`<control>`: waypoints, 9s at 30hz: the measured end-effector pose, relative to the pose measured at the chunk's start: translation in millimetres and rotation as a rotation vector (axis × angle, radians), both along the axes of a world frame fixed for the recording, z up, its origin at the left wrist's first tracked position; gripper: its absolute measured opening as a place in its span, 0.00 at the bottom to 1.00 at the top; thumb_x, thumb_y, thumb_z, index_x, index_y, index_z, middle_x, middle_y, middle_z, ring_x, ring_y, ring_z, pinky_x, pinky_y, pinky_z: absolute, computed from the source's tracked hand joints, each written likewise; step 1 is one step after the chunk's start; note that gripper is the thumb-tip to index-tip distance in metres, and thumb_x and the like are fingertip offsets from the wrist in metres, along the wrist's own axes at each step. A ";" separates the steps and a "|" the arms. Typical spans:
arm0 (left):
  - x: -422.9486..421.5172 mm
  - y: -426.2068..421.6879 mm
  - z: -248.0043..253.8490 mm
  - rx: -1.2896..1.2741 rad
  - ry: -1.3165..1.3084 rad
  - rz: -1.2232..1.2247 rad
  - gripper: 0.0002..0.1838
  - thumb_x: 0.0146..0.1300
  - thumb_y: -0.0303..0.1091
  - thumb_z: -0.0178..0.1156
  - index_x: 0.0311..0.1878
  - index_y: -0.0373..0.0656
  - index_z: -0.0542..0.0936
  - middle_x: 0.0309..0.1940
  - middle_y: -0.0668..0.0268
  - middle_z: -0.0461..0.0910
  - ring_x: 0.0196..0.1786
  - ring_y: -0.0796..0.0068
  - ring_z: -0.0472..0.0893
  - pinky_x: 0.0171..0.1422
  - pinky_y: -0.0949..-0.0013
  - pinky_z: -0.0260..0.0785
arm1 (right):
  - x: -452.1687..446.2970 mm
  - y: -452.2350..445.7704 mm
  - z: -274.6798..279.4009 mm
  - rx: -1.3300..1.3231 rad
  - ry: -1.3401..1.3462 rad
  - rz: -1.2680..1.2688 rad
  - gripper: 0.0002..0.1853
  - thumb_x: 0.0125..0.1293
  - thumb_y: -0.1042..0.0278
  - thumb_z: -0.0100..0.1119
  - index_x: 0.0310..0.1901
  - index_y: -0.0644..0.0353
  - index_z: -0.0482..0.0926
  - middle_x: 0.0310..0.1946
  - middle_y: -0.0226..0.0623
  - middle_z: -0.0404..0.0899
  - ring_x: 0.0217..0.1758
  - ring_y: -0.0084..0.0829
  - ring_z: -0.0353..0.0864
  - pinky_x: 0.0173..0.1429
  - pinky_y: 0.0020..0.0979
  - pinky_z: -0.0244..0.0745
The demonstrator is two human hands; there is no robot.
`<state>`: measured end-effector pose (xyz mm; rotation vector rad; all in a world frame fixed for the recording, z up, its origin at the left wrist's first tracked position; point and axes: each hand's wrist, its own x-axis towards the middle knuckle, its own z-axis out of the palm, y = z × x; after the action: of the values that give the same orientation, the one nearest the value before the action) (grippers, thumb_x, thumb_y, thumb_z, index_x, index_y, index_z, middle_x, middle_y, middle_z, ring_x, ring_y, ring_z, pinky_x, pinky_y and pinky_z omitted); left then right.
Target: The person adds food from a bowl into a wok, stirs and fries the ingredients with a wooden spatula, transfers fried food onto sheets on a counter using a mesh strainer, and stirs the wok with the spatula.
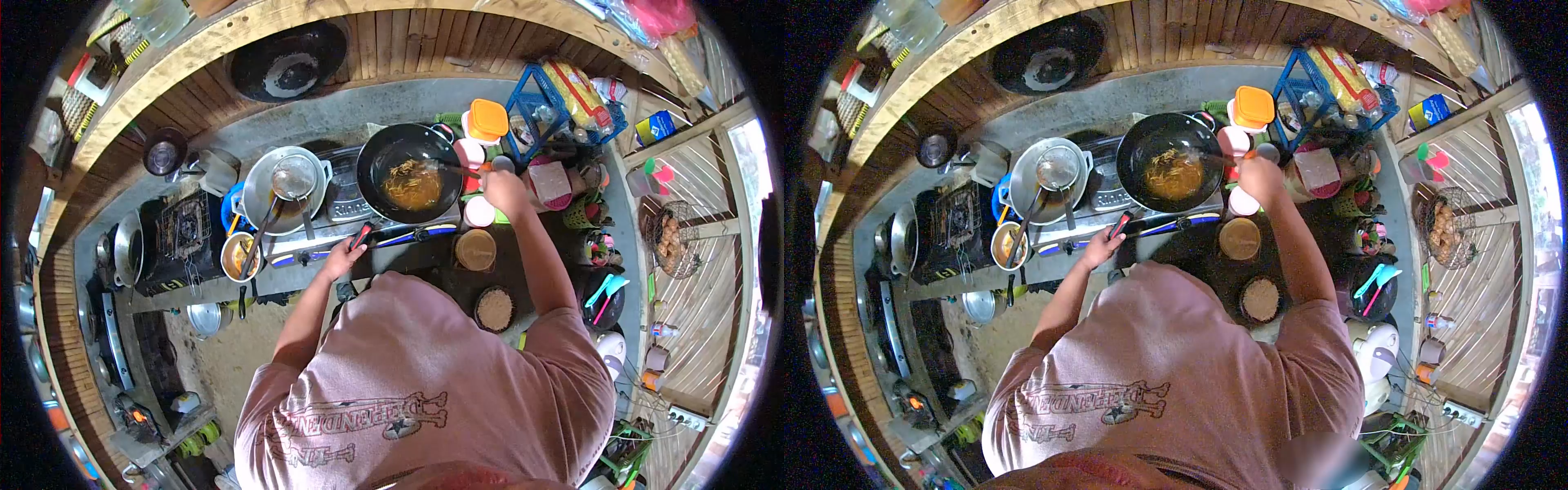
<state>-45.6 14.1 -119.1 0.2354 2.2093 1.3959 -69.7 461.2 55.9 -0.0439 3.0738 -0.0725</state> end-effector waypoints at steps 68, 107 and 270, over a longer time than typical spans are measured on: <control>40.7 57.3 4.3 0.296 -0.414 0.151 0.18 0.74 0.52 0.60 0.38 0.47 0.71 0.19 0.76 0.70 0.17 0.84 0.67 0.20 0.74 0.59 | 44.3 -121.1 -57.8 -0.247 0.273 0.021 0.16 0.69 0.67 0.54 0.55 0.55 0.84 0.36 0.42 0.84 0.35 0.44 0.87 0.36 0.46 0.82; 42.5 72.9 21.9 0.167 -0.251 0.195 0.20 0.73 0.53 0.60 0.34 0.47 0.70 0.19 0.75 0.69 0.17 0.83 0.66 0.20 0.72 0.58 | 57.1 -32.1 -36.6 -0.320 0.265 -0.339 0.19 0.74 0.56 0.53 0.59 0.54 0.81 0.31 0.53 0.85 0.35 0.54 0.86 0.41 0.54 0.80; 43.0 53.2 16.7 0.199 -0.267 0.205 0.20 0.73 0.54 0.60 0.34 0.48 0.71 0.17 0.77 0.65 0.18 0.84 0.64 0.22 0.71 0.54 | -96.1 9.1 11.3 -0.106 -0.262 -0.134 0.16 0.67 0.57 0.55 0.51 0.52 0.84 0.37 0.42 0.88 0.39 0.41 0.88 0.41 0.44 0.79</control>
<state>-2.6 67.2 -102.4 -0.1081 1.9189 1.6541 -165.8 470.3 67.1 0.1535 2.8046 -0.2282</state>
